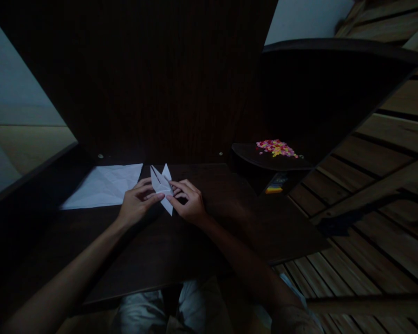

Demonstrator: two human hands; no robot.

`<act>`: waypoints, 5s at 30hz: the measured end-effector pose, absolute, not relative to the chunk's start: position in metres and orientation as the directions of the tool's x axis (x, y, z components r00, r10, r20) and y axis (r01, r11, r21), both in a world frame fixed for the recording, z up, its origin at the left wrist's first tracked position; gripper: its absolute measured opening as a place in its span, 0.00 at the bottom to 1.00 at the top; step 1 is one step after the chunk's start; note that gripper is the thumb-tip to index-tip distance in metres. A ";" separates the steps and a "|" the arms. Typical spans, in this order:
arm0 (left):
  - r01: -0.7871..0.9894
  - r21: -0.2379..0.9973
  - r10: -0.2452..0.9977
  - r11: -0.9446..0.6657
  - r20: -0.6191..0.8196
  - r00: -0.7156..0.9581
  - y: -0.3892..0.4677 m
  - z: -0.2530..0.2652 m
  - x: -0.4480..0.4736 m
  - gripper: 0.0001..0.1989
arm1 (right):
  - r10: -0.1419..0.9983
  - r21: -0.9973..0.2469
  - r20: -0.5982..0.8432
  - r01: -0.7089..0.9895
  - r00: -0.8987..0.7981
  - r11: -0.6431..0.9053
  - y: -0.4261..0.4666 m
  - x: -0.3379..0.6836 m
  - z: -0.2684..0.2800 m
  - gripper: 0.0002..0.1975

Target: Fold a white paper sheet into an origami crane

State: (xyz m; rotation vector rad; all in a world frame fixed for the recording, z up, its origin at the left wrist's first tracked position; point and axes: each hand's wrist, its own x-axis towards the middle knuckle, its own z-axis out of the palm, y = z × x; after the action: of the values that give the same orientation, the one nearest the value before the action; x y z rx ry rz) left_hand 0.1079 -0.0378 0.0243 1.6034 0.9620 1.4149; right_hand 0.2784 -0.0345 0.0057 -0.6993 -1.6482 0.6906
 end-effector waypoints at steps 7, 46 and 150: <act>0.011 0.893 0.888 -0.451 0.447 0.106 -0.039 0.019 0.110 0.13 | 0.857 -0.868 0.496 -0.048 -0.141 0.495 -0.019 0.279 -0.002 0.16; 0.354 0.615 0.690 -0.705 0.711 0.139 -0.048 0.025 0.115 0.06 | 0.939 -0.945 0.233 -0.288 -0.253 0.157 -0.010 0.284 -0.006 0.16; -0.243 0.970 0.995 -0.014 -0.011 -0.103 -0.039 0.022 0.122 0.13 | 0.901 -0.962 0.134 0.163 -0.413 0.218 -0.024 0.280 0.007 0.17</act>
State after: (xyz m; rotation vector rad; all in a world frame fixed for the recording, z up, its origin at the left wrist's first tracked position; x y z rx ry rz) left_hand 0.1223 -0.0394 0.0216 0.9751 1.0969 1.3915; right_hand 0.2803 -0.0239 0.0074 -0.9954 -1.7473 1.2518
